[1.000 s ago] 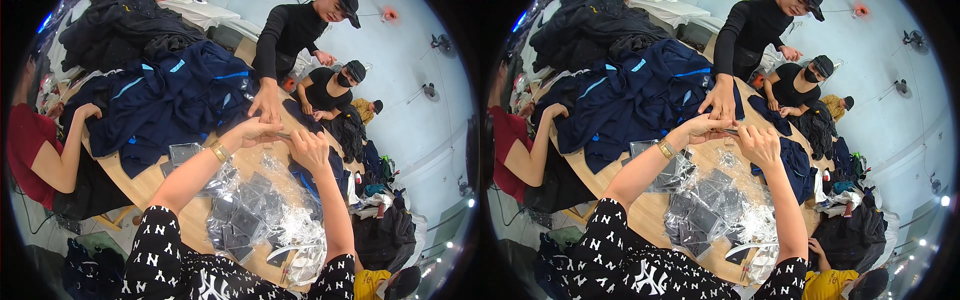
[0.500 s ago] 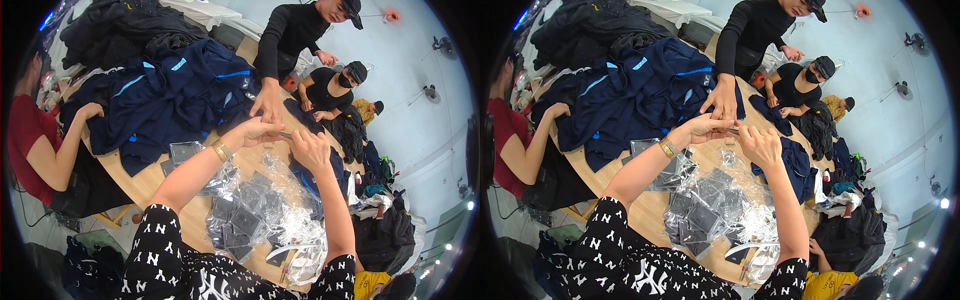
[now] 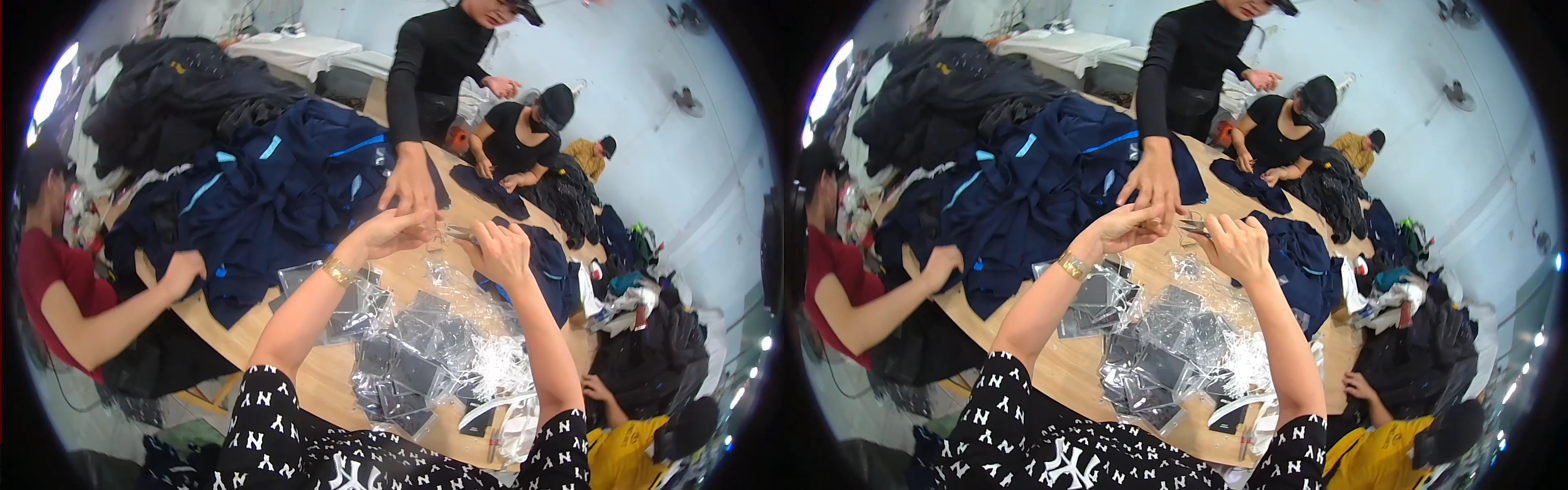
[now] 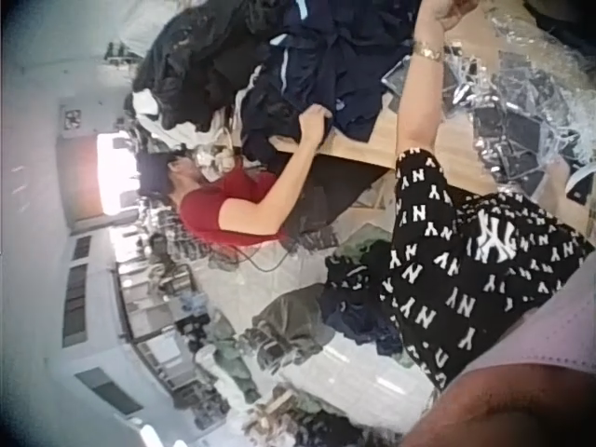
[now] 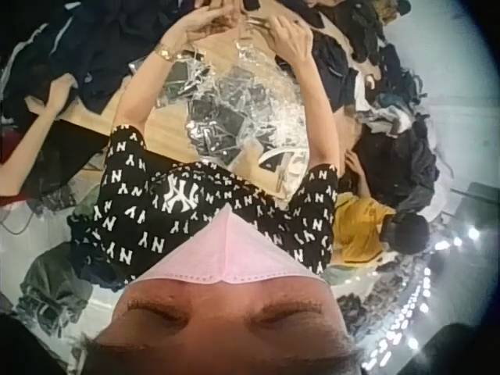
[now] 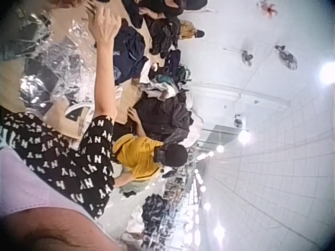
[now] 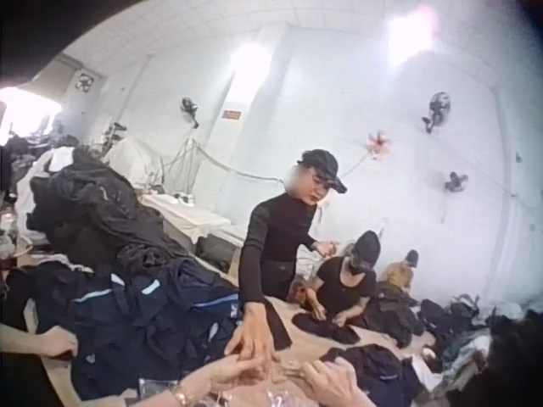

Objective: Placing small clothing labels or tags into individual plastic bags at a factory workbench.

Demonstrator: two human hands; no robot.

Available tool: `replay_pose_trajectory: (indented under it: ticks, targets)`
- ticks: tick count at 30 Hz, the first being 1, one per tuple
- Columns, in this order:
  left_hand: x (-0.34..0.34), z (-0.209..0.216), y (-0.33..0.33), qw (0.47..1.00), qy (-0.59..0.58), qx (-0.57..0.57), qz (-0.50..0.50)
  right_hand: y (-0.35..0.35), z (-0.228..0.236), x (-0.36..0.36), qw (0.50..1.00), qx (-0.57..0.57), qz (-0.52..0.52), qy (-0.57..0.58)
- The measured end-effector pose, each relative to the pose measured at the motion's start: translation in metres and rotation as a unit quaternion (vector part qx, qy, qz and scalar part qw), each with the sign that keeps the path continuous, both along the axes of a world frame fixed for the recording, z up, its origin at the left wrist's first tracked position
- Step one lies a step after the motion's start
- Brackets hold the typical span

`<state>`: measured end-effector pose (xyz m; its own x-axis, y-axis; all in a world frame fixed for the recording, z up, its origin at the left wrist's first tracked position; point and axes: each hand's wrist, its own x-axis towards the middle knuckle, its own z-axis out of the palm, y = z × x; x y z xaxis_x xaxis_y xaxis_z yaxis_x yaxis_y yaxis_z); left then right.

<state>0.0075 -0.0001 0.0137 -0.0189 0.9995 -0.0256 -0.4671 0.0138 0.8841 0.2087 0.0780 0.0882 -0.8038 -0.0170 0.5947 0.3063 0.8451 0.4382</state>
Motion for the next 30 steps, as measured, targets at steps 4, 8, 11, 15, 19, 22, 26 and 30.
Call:
replay_pose_trajectory:
  ticks: [4, 8, 11, 15, 19, 22, 26, 30]
  targets:
    - [-0.01, 0.001, -0.003, 0.997, 0.043, -0.067, 0.001, 0.01, -0.011, 0.006, 0.999, -0.019, 0.006, 0.044]
    - [-0.018, -0.011, -0.013, 0.99, 0.05, -0.096, 0.09, 0.01, -0.024, 0.019, 0.996, -0.053, 0.009, 0.071]
    - [-0.034, -0.033, -0.024, 0.978, 0.09, -0.104, 0.157, -0.001, -0.037, 0.013, 0.991, -0.059, 0.037, 0.111]
    - [-0.035, -0.027, -0.037, 0.987, 0.001, -0.085, 0.134, -0.014, -0.042, 0.0, 0.988, -0.071, 0.068, 0.123]
    - [-0.034, -0.016, -0.037, 0.989, -0.026, -0.062, 0.128, -0.027, -0.036, -0.02, 0.984, -0.076, 0.079, 0.138]
    - [-0.038, -0.013, -0.034, 0.988, -0.032, -0.064, 0.137, -0.029, -0.029, -0.033, 0.98, -0.048, 0.112, 0.158]
    - [-0.044, -0.014, -0.035, 0.988, -0.063, -0.069, 0.124, -0.028, -0.03, -0.041, 0.983, -0.053, 0.108, 0.138]
    - [-0.044, -0.017, -0.036, 0.988, -0.082, -0.067, 0.111, -0.027, -0.025, -0.041, 0.986, -0.055, 0.103, 0.118]
